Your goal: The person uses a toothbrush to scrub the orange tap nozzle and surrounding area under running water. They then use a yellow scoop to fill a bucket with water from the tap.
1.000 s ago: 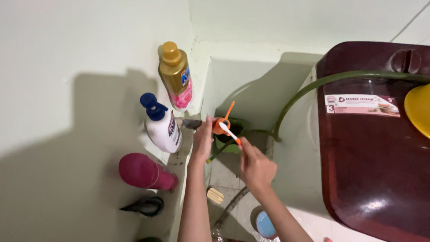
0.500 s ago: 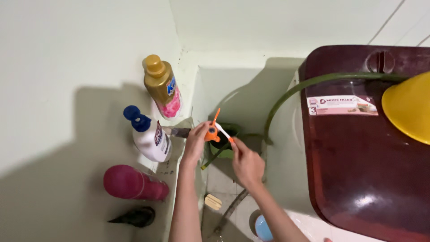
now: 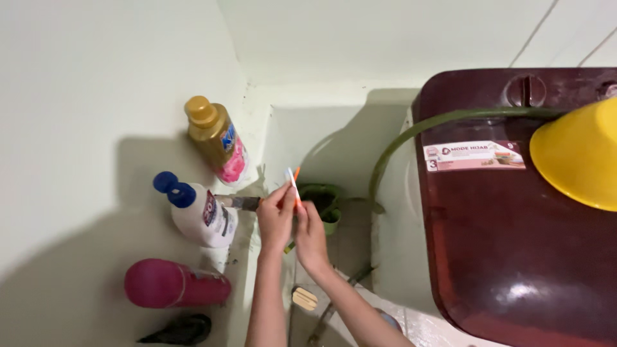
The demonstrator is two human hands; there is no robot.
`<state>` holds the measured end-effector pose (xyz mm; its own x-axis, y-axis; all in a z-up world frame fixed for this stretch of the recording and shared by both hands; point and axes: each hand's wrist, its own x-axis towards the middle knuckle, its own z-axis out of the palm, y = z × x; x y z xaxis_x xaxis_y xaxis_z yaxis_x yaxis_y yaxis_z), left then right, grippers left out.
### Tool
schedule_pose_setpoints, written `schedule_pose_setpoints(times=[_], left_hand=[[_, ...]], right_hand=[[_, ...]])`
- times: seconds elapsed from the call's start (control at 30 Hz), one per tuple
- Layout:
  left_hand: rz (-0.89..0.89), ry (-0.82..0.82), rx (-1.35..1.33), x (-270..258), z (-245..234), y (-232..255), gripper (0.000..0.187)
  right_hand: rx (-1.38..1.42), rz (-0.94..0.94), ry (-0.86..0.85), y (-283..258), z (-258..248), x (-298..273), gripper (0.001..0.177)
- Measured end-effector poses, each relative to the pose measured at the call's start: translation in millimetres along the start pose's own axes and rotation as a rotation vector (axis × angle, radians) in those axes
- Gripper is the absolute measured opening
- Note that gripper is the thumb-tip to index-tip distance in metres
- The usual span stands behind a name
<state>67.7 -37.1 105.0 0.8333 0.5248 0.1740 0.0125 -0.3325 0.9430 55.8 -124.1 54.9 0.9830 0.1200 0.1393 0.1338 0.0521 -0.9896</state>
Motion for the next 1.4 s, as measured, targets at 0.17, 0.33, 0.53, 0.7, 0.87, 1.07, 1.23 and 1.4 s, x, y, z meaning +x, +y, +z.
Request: schedule_pose_setpoints(times=[0.17,0.33,0.53,0.7,0.87,1.07,1.23,1.4], left_hand=[[0.059,-0.064,-0.087,-0.8,3.1,-25.6,0.037],[0.030,-0.077,-0.086,5.3,5.5,-35.6,0.040],[0.055,-0.085,-0.060,2.3,2.7,-35.1,0.039],[0.068,-0.070,-0.026,1.3,3.6,-32.0,0.038],[-0.106,-0.095,-0.015,3.1,1.8,-33.1,0.042],[-0.012,-0.089,-0.081,-6.0,4.1,-24.8,0.041],[-0.018,-0.089,-0.068,-4.1,3.6,-25.5,0.041],[0.011,-0.102,-0.092,-5.6,3.9,-25.4,0.042]], right_hand=[[-0.089,0.166,0.119,-13.3,-1.9,-24.9,0.030],[-0.086,0.182,0.105,-5.4,-4.0,-31.8,0.030],[-0.044,0.169,0.092,-4.4,6.6,-17.0,0.031],[-0.019,0.187,0.063,-26.9,4.8,-28.2,0.031],[-0.005,0.168,0.089,-17.1,8.5,0.9,0.030],[-0.135,0.301,0.051,17.1,-7.6,-70.5,0.030],[-0.181,0.276,0.062,22.4,-6.3,-48.4,0.029],[-0.374,0.409,-0.008,10.0,-24.1,-46.1,0.027]])
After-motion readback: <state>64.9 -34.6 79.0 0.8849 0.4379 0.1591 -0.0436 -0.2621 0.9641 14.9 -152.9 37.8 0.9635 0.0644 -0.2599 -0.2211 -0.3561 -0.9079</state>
